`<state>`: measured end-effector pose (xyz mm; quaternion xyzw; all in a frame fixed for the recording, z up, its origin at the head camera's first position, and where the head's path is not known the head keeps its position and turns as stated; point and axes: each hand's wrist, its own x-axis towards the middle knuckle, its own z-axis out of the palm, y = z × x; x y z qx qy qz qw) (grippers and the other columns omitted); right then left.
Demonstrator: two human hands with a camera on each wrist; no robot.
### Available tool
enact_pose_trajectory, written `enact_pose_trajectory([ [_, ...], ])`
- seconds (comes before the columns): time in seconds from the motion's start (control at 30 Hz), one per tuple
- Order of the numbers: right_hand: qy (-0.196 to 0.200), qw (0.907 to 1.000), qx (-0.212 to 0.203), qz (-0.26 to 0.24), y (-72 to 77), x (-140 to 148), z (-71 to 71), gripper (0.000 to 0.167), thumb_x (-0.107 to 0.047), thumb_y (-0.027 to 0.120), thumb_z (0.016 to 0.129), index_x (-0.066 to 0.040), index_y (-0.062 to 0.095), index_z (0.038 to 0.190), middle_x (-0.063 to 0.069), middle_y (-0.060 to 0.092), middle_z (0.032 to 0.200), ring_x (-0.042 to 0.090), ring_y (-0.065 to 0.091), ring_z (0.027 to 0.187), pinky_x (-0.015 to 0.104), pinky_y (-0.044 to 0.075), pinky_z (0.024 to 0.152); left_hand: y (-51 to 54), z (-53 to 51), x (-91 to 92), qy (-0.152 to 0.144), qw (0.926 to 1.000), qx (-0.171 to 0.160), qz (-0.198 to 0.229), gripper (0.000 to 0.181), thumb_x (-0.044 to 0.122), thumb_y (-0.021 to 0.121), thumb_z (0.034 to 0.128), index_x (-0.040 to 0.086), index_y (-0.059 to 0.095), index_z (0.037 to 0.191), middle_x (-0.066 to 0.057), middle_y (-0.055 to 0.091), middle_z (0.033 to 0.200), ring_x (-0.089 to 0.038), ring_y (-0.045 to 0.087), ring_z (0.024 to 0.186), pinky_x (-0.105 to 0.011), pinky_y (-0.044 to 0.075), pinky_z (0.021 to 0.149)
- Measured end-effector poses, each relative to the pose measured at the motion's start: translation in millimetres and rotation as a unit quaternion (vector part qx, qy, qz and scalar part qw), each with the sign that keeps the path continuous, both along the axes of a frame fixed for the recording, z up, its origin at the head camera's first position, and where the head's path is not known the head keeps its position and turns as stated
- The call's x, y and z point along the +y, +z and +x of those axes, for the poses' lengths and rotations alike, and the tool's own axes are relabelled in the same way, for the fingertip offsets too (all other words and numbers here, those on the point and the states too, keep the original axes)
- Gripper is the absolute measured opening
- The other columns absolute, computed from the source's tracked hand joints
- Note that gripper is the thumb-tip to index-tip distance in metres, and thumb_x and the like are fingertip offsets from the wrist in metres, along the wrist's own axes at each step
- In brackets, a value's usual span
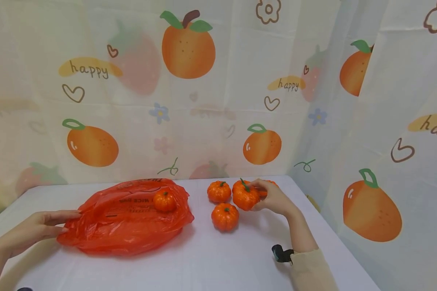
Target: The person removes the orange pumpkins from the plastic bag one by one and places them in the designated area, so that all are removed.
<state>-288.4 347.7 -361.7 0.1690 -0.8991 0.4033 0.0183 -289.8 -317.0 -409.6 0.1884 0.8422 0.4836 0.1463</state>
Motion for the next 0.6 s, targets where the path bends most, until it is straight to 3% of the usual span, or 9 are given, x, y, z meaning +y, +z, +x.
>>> enact_pose_trajectory([
  [0.27, -0.012, 0.9994, -0.031, 0.002, -6.8, 11, 0.7, 0.061, -0.012, 0.080, 0.069, -0.010, 0.059, 0.127, 0.015, 0.058, 0.135, 0.034, 0.055, 0.124, 0.050, 0.049, 0.103, -0.5, -0.7, -0.9, -0.002, 1.0000, 0.002, 0.004, 0.046, 0.009, 0.057, 0.0958, -0.002, 0.051, 0.140, 0.038, 0.058, 0.117, 0.022, 0.052, 0.105, -0.020, 0.055, 0.082],
  [0.47, 0.019, 0.9980, -0.060, 0.003, -13.3, 19, 0.8, 0.062, -0.007, 0.074, 0.070, -0.007, 0.057, 0.129, 0.020, 0.053, 0.139, 0.039, 0.056, 0.123, 0.044, 0.055, 0.093, -0.4, -0.5, -1.3, -0.004, 1.0000, 0.004, 0.005, 0.045, 0.008, 0.057, 0.0958, -0.002, 0.051, 0.140, 0.037, 0.059, 0.118, 0.022, 0.052, 0.105, -0.019, 0.055, 0.082],
  [0.6, 0.030, 0.9975, -0.062, 0.009, -16.4, 23, 1.8, 0.061, -0.006, 0.073, 0.069, -0.008, 0.058, 0.128, 0.019, 0.053, 0.140, 0.041, 0.054, 0.125, 0.044, 0.055, 0.094, -0.4, -1.0, -1.3, -0.002, 1.0000, 0.000, 0.002, 0.046, 0.009, 0.057, 0.0956, -0.002, 0.051, 0.139, 0.038, 0.059, 0.117, 0.022, 0.052, 0.104, -0.019, 0.055, 0.082],
])
